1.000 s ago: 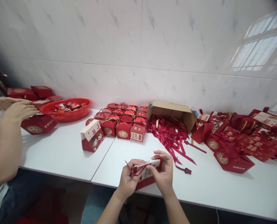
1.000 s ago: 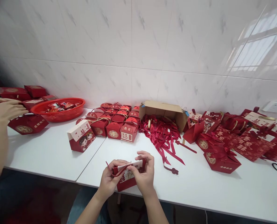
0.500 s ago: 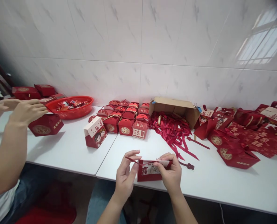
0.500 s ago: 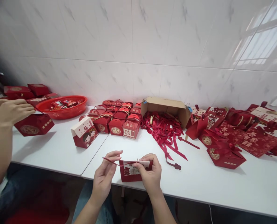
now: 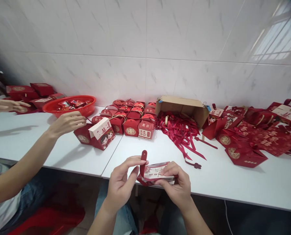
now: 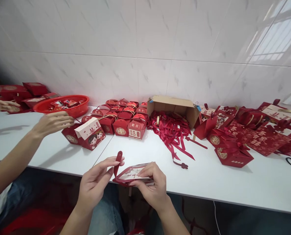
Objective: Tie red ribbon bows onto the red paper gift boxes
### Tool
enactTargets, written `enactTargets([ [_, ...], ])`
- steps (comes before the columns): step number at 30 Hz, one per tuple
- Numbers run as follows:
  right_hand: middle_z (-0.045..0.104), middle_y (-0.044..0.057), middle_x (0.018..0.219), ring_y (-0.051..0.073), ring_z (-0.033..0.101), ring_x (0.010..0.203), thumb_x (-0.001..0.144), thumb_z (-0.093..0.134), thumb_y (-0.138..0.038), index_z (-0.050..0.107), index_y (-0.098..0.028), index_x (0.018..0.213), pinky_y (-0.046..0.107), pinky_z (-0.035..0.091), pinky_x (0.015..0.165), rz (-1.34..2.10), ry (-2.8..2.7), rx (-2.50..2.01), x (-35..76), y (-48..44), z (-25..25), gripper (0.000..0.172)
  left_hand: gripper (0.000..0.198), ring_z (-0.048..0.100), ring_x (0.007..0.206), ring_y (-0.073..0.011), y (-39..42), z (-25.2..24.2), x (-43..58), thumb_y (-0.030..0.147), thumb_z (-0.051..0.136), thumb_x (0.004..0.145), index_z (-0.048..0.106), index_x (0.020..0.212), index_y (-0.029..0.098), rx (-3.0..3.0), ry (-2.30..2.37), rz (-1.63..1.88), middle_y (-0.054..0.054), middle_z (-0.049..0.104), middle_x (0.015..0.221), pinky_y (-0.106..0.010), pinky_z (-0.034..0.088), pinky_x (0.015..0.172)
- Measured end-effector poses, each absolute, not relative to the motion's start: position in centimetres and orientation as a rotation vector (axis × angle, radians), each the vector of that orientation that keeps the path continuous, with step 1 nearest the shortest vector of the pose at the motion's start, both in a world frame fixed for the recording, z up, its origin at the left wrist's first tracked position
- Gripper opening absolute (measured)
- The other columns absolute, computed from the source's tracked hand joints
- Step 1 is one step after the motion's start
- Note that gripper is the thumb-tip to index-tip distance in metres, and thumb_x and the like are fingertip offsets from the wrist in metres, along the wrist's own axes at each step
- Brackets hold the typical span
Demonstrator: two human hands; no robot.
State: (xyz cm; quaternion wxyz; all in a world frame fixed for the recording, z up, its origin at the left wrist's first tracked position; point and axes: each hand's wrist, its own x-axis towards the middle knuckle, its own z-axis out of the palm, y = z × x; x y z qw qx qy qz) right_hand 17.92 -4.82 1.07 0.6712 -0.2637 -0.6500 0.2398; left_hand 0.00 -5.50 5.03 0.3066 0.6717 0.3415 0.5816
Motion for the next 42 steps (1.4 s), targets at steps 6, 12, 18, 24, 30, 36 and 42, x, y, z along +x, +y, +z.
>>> enactTargets([
  [6, 0.061, -0.001, 0.072, 0.015, 0.058, 0.065, 0.068, 0.079, -0.017, 0.053, -0.023, 0.082, 0.031, 0.047, 0.063, 0.544, -1.547, -0.579, 18.1, -5.1, 1.2, 0.030, 0.023, 0.061, 0.103, -0.0190, -5.1, 5.2, 0.0, 0.009, 0.058, 0.081, 0.071, 0.092, 0.024, 1.892, 0.938, 1.343, -0.005, 0.067, 0.104, -0.030, 0.047, 0.091],
  [12, 0.060, -0.001, 0.076, 0.015, 0.059, 0.068, 0.067, 0.079, -0.013, 0.054, -0.023, 0.083, 0.029, 0.048, 0.063, 0.664, -1.504, -0.572, 18.3, -5.3, 1.0, 0.031, 0.019, 0.068, 0.088, -0.0169, -5.8, 4.9, 0.3, 0.016, 0.056, 0.085, 0.071, 0.096, 0.023, 1.765, 0.956, 1.160, -0.004, 0.073, 0.095, -0.026, 0.052, 0.080],
  [18, 0.057, -0.001, 0.078, 0.015, 0.060, 0.071, 0.066, 0.078, -0.011, 0.053, -0.023, 0.082, 0.029, 0.049, 0.063, 0.736, -1.475, -0.601, 18.4, -5.4, 0.7, 0.031, 0.017, 0.067, 0.090, -0.0179, -5.9, 5.0, 0.9, 0.022, 0.055, 0.087, 0.071, 0.092, 0.021, 1.672, 0.911, 1.123, -0.004, 0.073, 0.094, -0.027, 0.051, 0.082],
  [24, 0.058, 0.000, 0.081, 0.016, 0.061, 0.072, 0.068, 0.077, -0.012, 0.053, -0.023, 0.082, 0.028, 0.049, 0.062, 0.723, -1.484, -0.629, 18.4, -5.5, 0.5, 0.029, 0.016, 0.065, 0.092, -0.0203, -5.8, 5.3, 0.7, 0.019, 0.055, 0.087, 0.070, 0.090, 0.019, 1.676, 0.769, 1.050, -0.007, 0.071, 0.092, -0.032, 0.049, 0.085],
  [30, 0.061, -0.001, 0.080, 0.015, 0.060, 0.071, 0.066, 0.078, -0.011, 0.053, -0.023, 0.080, 0.030, 0.048, 0.067, 0.583, -1.509, -0.572, 18.9, -5.4, 1.0, 0.032, 0.029, 0.061, 0.097, -0.0230, -5.5, 5.2, 0.0, 0.011, 0.061, 0.079, 0.065, 0.106, 0.019, 1.855, 0.567, 1.003, -0.011, 0.067, 0.101, -0.037, 0.047, 0.087],
  [36, 0.059, 0.000, 0.081, 0.015, 0.060, 0.071, 0.067, 0.077, -0.013, 0.051, -0.022, 0.075, 0.028, 0.049, 0.062, 0.605, -1.491, -0.607, 18.6, -5.6, 1.0, 0.029, 0.043, 0.058, 0.088, -0.0199, -4.9, 3.9, 0.7, 0.017, 0.068, 0.076, 0.062, 0.118, 0.024, 1.831, 0.587, 1.060, -0.008, 0.067, 0.091, -0.033, 0.048, 0.080],
  [42, 0.057, 0.000, 0.077, 0.015, 0.058, 0.068, 0.071, 0.076, -0.019, 0.049, -0.023, 0.074, 0.027, 0.048, 0.058, 0.593, -1.456, -0.622, 18.2, -5.7, 0.3, 0.027, 0.029, 0.053, 0.091, -0.0212, -5.2, 3.8, 0.9, 0.026, 0.063, 0.082, 0.067, 0.111, 0.027, 1.839, 0.657, 1.098, -0.008, 0.070, 0.092, -0.035, 0.047, 0.079],
])
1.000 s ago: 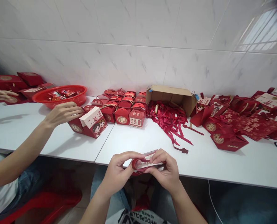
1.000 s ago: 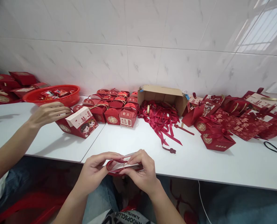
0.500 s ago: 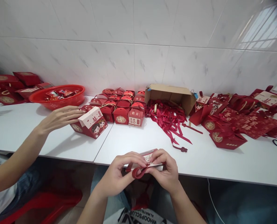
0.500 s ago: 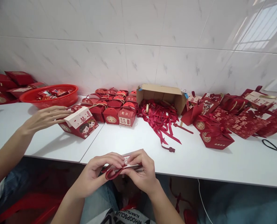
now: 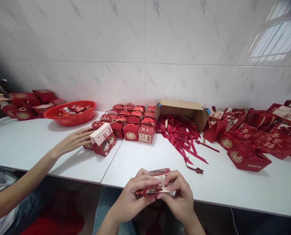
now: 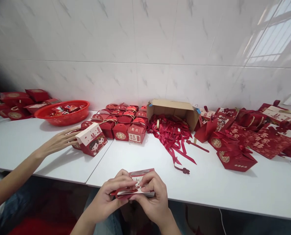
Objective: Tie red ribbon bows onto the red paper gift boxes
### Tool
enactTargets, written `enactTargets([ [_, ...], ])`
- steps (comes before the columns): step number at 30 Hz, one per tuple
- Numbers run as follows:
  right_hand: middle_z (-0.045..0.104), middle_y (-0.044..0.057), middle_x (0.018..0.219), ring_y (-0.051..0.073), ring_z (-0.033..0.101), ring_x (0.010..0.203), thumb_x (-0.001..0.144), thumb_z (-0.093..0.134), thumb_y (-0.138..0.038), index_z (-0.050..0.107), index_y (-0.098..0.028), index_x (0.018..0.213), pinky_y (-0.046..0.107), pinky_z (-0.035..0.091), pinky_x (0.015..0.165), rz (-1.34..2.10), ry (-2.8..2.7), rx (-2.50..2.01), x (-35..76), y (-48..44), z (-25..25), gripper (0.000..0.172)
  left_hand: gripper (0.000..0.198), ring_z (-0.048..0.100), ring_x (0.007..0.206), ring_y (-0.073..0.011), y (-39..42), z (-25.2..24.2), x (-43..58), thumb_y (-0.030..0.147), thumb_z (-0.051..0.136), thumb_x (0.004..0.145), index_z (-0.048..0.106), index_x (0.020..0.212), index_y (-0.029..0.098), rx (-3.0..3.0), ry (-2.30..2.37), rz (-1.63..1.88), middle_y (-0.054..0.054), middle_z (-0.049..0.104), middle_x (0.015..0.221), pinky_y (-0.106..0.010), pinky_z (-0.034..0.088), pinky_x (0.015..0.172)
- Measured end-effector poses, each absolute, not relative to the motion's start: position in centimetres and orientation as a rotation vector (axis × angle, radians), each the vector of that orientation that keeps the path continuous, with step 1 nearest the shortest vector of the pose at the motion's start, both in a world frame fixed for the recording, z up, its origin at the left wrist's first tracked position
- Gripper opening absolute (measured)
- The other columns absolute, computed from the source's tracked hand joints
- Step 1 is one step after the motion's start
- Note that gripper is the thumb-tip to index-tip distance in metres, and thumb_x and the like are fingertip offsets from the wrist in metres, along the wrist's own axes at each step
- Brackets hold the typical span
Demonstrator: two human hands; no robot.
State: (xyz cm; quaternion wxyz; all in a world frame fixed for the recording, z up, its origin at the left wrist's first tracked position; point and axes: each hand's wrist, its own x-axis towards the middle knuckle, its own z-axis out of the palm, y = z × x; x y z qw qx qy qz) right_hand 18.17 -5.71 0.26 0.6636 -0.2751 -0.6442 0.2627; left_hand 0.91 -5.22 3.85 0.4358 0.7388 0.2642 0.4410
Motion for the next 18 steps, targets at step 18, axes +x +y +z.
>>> enactTargets([
  [18, 0.065, 0.000, 0.073, 0.016, 0.061, 0.064, 0.075, 0.073, -0.021, 0.051, -0.024, 0.078, 0.031, 0.051, 0.059, 0.511, -1.402, -0.563, 17.77, -5.37, 0.02, 0.022, 0.013, 0.055, 0.111, -0.0261, -5.31, 3.46, 1.65, 0.030, 0.060, 0.084, 0.066, 0.092, 0.021, 1.639, 0.690, 1.080, -0.010, 0.066, 0.102, -0.041, 0.042, 0.097],
])
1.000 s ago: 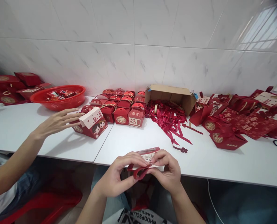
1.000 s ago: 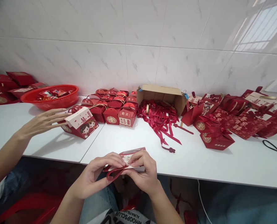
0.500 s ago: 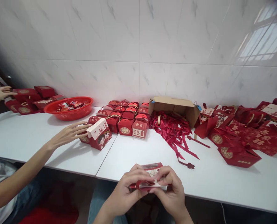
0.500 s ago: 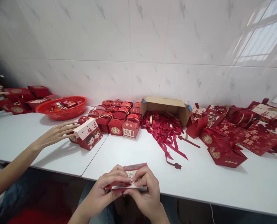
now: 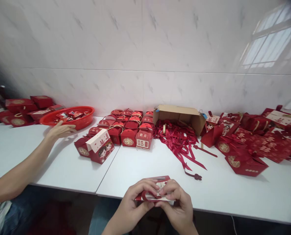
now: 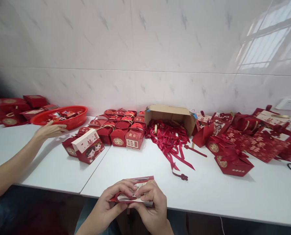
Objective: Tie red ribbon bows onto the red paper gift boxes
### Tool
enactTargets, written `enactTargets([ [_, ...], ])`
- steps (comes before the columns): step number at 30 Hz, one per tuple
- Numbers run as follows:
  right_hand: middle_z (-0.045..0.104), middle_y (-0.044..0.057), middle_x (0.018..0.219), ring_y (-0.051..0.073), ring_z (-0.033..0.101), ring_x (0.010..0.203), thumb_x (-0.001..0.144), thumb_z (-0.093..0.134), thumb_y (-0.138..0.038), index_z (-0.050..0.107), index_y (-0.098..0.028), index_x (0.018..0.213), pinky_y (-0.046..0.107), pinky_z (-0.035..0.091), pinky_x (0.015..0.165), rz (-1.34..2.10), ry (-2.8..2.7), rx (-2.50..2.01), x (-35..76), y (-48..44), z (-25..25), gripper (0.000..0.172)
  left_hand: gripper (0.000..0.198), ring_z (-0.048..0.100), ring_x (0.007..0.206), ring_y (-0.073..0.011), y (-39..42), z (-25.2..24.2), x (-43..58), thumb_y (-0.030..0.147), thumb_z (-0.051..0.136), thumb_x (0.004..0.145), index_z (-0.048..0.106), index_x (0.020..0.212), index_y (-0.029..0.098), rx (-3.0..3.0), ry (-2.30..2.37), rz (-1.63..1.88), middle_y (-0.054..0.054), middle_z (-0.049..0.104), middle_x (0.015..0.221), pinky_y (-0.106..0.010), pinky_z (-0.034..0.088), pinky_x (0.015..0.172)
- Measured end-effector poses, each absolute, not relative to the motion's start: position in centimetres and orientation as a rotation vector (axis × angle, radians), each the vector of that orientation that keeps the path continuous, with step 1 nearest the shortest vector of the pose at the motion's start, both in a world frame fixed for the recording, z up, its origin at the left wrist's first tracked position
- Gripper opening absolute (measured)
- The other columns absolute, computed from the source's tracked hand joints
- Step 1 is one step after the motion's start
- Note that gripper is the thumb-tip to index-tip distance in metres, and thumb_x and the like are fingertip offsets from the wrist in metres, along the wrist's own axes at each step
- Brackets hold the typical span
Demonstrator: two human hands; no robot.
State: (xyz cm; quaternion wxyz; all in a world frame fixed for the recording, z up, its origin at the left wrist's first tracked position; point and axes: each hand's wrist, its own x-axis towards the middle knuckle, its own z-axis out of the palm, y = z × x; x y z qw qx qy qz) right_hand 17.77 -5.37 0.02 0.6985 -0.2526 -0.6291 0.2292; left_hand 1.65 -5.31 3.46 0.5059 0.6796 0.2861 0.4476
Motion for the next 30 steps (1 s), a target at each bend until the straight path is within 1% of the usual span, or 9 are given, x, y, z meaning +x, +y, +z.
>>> enactTargets([
  [3, 0.067, -0.001, 0.072, 0.016, 0.062, 0.064, 0.074, 0.074, -0.020, 0.051, -0.025, 0.077, 0.033, 0.051, 0.061, 0.490, -1.369, -0.575, 17.5, -5.2, -0.2, 0.024, 0.009, 0.054, 0.115, -0.0269, -5.1, 3.5, 1.9, 0.027, 0.059, 0.084, 0.066, 0.087, 0.021, 1.672, 0.743, 1.071, -0.010, 0.066, 0.104, -0.038, 0.044, 0.095],
  [6, 0.068, -0.001, 0.073, 0.016, 0.064, 0.065, 0.072, 0.076, -0.023, 0.052, -0.024, 0.076, 0.032, 0.052, 0.062, 0.523, -1.278, -0.586, 17.2, -5.1, -0.5, 0.025, 0.013, 0.050, 0.120, -0.0271, -4.9, 3.5, 2.0, 0.025, 0.054, 0.087, 0.066, 0.087, 0.022, 1.721, 0.818, 1.012, -0.009, 0.067, 0.102, -0.037, 0.046, 0.094],
  [10, 0.069, 0.001, 0.080, 0.017, 0.067, 0.074, 0.070, 0.077, -0.023, 0.052, -0.023, 0.075, 0.031, 0.055, 0.066, 0.678, -1.161, -0.586, 17.0, -5.3, -0.7, 0.026, 0.015, 0.047, 0.124, -0.0271, -4.4, 3.1, 2.0, 0.027, 0.053, 0.087, 0.067, 0.091, 0.024, 1.805, 0.883, 1.012, -0.009, 0.067, 0.102, -0.037, 0.045, 0.096],
  [12, 0.069, 0.001, 0.079, 0.017, 0.067, 0.073, 0.068, 0.078, -0.021, 0.051, -0.022, 0.072, 0.031, 0.055, 0.066, 0.771, -1.110, -0.626, 17.0, -5.6, -0.5, 0.028, 0.015, 0.046, 0.124, -0.0268, -4.2, 2.8, 2.0, 0.027, 0.054, 0.086, 0.068, 0.090, 0.024, 1.846, 0.904, 1.019, -0.008, 0.067, 0.100, -0.037, 0.043, 0.098],
  [16, 0.067, 0.000, 0.072, 0.016, 0.065, 0.067, 0.064, 0.080, -0.021, 0.048, -0.021, 0.064, 0.029, 0.054, 0.062, 0.912, -1.026, -0.687, 17.1, -5.8, 0.2, 0.032, 0.015, 0.047, 0.123, -0.0269, -4.1, 2.7, 2.2, 0.029, 0.054, 0.086, 0.068, 0.089, 0.024, 1.864, 0.957, 1.021, -0.008, 0.067, 0.101, -0.037, 0.042, 0.099],
  [20, 0.065, 0.000, 0.066, 0.016, 0.063, 0.064, 0.061, 0.081, -0.019, 0.048, -0.021, 0.062, 0.029, 0.053, 0.060, 0.920, -0.996, -0.693, 17.2, -5.6, 0.5, 0.033, 0.018, 0.050, 0.122, -0.0285, -4.1, 2.8, 2.6, 0.033, 0.054, 0.086, 0.069, 0.090, 0.022, 1.816, 1.028, 1.017, -0.010, 0.067, 0.104, -0.038, 0.044, 0.098],
  [23, 0.065, -0.001, 0.064, 0.015, 0.062, 0.061, 0.059, 0.081, -0.018, 0.047, -0.020, 0.061, 0.029, 0.052, 0.059, 0.919, -0.984, -0.690, 17.3, -5.4, 0.4, 0.034, 0.020, 0.052, 0.119, -0.0285, -4.2, 2.8, 2.8, 0.034, 0.054, 0.085, 0.070, 0.087, 0.022, 1.788, 1.039, 1.026, -0.010, 0.068, 0.100, -0.037, 0.045, 0.097],
  [30, 0.063, -0.002, 0.065, 0.015, 0.063, 0.063, 0.063, 0.078, -0.015, 0.048, -0.020, 0.062, 0.028, 0.053, 0.059, 0.922, -1.016, -0.730, 17.4, -5.6, 0.1, 0.030, 0.021, 0.054, 0.117, -0.0273, -4.7, 3.1, 3.2, 0.034, 0.056, 0.084, 0.070, 0.082, 0.020, 1.684, 1.048, 1.032, -0.010, 0.070, 0.098, -0.032, 0.050, 0.089],
])
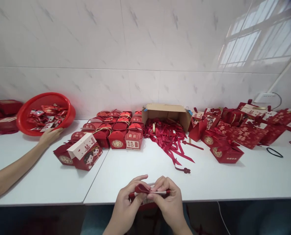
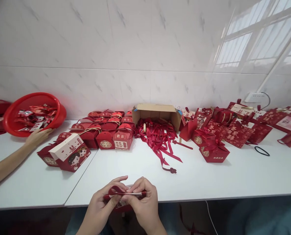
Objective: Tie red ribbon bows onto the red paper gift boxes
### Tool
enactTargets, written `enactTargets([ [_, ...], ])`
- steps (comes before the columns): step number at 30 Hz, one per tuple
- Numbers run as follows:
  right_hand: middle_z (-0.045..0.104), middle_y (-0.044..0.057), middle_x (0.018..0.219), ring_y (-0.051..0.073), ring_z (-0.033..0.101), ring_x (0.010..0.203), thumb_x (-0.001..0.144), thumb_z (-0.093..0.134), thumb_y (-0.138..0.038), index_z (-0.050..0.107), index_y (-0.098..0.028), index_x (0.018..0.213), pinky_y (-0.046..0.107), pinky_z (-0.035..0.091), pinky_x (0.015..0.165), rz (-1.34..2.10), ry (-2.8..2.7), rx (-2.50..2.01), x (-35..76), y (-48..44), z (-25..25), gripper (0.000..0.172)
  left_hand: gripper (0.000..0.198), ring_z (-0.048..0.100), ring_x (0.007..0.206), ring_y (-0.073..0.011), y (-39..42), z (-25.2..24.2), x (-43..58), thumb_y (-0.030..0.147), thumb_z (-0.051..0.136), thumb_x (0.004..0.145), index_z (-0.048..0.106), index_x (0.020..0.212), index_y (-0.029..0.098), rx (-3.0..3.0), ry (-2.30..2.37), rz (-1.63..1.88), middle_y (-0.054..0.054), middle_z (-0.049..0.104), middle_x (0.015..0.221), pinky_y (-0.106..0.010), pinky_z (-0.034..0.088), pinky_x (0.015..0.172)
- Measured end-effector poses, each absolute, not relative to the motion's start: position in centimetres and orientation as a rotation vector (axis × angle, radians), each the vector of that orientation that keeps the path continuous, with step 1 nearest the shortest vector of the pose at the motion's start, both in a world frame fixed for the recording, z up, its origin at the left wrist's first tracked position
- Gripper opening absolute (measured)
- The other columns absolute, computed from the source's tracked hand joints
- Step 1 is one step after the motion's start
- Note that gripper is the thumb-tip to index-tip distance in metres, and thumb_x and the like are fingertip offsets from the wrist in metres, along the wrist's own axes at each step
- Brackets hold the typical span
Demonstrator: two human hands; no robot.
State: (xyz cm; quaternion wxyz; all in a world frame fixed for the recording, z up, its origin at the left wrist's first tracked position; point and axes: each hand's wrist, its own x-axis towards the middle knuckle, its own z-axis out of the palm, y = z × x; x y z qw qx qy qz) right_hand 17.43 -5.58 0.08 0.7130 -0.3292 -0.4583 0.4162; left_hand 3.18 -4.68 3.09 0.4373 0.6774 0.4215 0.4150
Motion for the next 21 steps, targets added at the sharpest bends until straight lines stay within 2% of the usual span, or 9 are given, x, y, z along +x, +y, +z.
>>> enactTargets([
  [7, 0.063, -0.001, 0.064, 0.014, 0.061, 0.062, 0.067, 0.075, -0.014, 0.048, -0.020, 0.062, 0.025, 0.051, 0.057, 0.879, -1.087, -0.768, 17.6, -5.5, 0.0, 0.029, 0.019, 0.057, 0.112, -0.0270, -4.9, 3.1, 3.2, 0.032, 0.058, 0.083, 0.070, 0.081, 0.017, 1.575, 1.051, 1.069, -0.012, 0.067, 0.110, -0.031, 0.051, 0.084],
  [11, 0.065, 0.001, 0.067, 0.015, 0.061, 0.064, 0.068, 0.074, -0.016, 0.051, -0.021, 0.066, 0.025, 0.050, 0.056, 0.919, -1.130, -0.797, 18.0, -5.4, -0.1, 0.024, 0.017, 0.059, 0.107, -0.0258, -4.5, 2.4, 3.2, 0.032, 0.062, 0.081, 0.070, 0.079, 0.017, 1.593, 0.985, 1.141, -0.009, 0.070, 0.090, -0.033, 0.048, 0.088],
  [14, 0.064, 0.001, 0.065, 0.015, 0.060, 0.063, 0.069, 0.074, -0.016, 0.049, -0.020, 0.064, 0.025, 0.049, 0.055, 0.922, -1.150, -0.783, 18.2, -5.4, -0.3, 0.026, 0.018, 0.061, 0.100, -0.0252, -4.3, 1.8, 3.3, 0.033, 0.064, 0.080, 0.070, 0.079, 0.017, 1.579, 0.934, 1.199, -0.009, 0.069, 0.084, -0.035, 0.048, 0.088],
  [21, 0.061, 0.001, 0.061, 0.015, 0.058, 0.062, 0.069, 0.073, -0.016, 0.041, -0.020, 0.057, 0.025, 0.049, 0.054, 0.940, -1.146, -0.789, 18.1, -5.2, -0.4, 0.034, 0.020, 0.061, 0.104, -0.0254, -4.6, 1.9, 3.5, 0.033, 0.064, 0.079, 0.073, 0.085, 0.017, 1.470, 0.977, 1.160, -0.011, 0.071, 0.096, -0.034, 0.046, 0.091],
])
